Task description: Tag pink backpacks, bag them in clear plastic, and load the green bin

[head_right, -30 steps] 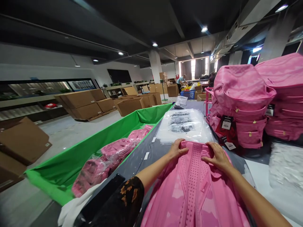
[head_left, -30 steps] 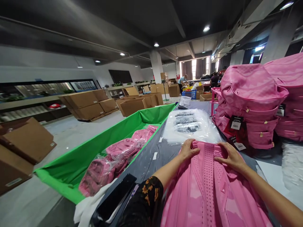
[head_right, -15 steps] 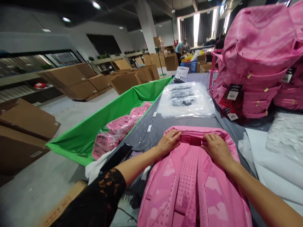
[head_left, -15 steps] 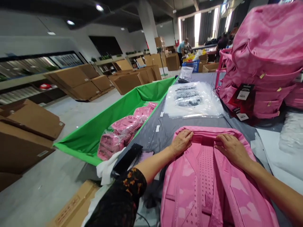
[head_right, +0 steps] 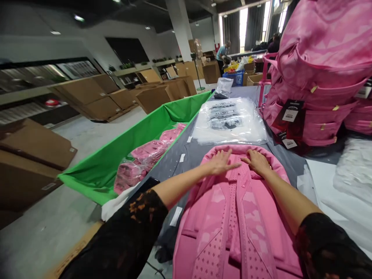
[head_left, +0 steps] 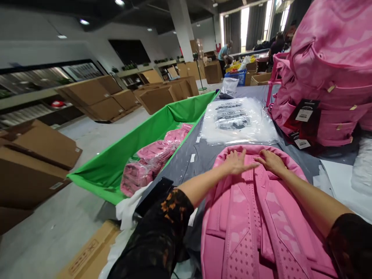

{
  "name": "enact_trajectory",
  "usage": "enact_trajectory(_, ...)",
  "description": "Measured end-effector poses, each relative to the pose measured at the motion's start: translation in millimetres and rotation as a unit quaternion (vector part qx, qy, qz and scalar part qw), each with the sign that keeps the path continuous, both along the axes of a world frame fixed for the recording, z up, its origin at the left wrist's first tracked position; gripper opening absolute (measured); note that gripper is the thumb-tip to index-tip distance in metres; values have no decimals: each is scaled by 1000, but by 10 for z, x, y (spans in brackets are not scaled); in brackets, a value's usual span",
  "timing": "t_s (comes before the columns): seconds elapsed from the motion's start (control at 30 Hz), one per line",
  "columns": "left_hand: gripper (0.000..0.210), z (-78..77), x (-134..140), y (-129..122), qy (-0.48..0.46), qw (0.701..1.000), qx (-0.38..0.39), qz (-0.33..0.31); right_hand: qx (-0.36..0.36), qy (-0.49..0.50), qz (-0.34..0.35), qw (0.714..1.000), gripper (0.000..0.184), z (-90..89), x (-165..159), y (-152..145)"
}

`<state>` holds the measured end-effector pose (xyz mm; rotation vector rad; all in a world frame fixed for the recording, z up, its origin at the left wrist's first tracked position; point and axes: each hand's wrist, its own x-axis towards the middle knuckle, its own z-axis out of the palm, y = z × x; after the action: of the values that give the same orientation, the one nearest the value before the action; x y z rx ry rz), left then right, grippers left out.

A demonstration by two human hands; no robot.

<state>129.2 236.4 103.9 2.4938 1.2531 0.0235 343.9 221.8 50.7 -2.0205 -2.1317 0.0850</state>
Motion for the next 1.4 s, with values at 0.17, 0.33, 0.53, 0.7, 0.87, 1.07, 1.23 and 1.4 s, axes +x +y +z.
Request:
enact_trajectory(0.17, 102, -203, 146, -325, -21, 999, -36, 31, 41, -39, -5, 998, 36, -5, -155, 86)
enact_trajectory(0.33, 90, -360, 146, -287, -55, 995, 13, 78, 48, -71, 57, 995, 35, 326, 124, -20)
enact_trajectory(0.53, 92, -510, 98, -431, -124, 983, 126, 49, -24, -76, 32, 996, 36, 414, 663, 450)
enact_trajectory(0.7, 69, -577, 210, -246, -124, 982, 130, -62, -39, -70, 15, 997, 34, 126, 746, 823)
enact_trajectory(0.87, 62, -565, 372, 48, -80, 988, 128, 37, 13, -61, 9, 998, 39, 161, 765, 654)
enact_trajectory(1.07, 57, -533, 377, 1, -60, 986, 151, 43, 92, -21, 140, 986, 47, 340, 69, -680)
enact_trajectory(1.23, 60, -366, 369, 52, -103, 985, 128, 51, 66, -52, 215, 973, 60, 211, -781, -1457)
enact_trajectory(1.4, 30, -52, 31, -344, -103, 986, 75, -109, 44, -51, 179, 982, 53, -75, -825, -1308)
